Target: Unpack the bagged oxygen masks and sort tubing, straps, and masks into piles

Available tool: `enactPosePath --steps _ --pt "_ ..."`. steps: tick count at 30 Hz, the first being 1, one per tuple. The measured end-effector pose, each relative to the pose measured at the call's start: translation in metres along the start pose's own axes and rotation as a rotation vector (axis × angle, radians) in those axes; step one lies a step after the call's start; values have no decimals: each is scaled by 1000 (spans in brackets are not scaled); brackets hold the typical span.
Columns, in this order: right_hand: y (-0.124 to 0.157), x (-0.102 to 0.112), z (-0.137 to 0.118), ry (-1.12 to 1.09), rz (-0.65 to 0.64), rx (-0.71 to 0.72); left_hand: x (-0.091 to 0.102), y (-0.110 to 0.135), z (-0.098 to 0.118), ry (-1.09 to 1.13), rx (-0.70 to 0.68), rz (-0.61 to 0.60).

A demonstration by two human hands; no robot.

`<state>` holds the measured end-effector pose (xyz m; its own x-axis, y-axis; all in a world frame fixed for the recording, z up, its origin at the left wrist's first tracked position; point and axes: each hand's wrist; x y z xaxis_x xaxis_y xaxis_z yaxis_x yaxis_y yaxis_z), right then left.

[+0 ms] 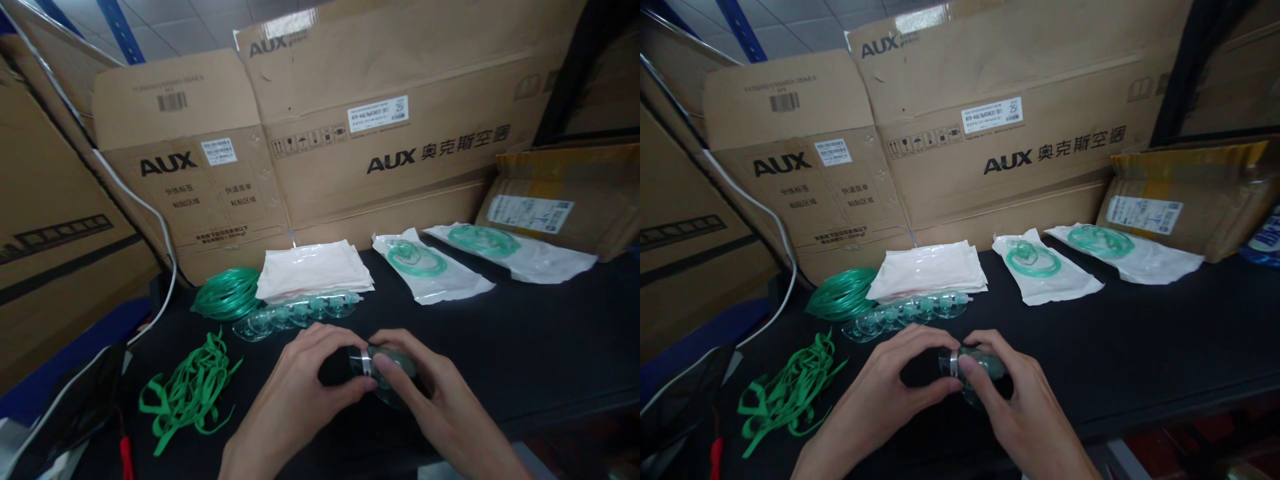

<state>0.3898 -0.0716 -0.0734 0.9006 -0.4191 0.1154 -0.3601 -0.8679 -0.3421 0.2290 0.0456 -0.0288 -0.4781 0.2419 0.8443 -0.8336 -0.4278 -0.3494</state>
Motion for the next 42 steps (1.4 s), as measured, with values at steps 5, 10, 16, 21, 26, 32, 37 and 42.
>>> enactPosePath --steps 5,10,16,21,26,32,37,42 --pt "2 5 -2 0 -105 -11 7 0 -2 -34 34 7" --pt "1 5 2 -22 -102 3 9 2 -2 -26 13 29" --pt "-1 2 0 -31 -36 -32 4 1 -3 -53 -74 58" --pt "0 1 -3 49 -98 -32 14 3 0 -24 -17 105" --pt "0 2 -1 91 -56 -36 45 25 -7 -74 122 176" --pt "-1 0 0 104 -50 -35 41 63 -24 -321 182 -49" --pt "0 3 3 98 -82 -73 35 74 -40 -440 185 -106" --pt "0 2 10 76 -66 -118 42 86 -51 -442 161 -109"
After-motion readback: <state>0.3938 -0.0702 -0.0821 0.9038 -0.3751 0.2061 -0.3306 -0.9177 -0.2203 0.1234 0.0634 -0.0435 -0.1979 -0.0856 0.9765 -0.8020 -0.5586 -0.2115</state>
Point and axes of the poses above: each hand's wrist, its own y-axis away from the middle knuckle, its own x-axis out of the back of the hand, z = x × y, and after that the axes turned 15 degrees about -y, right-handed
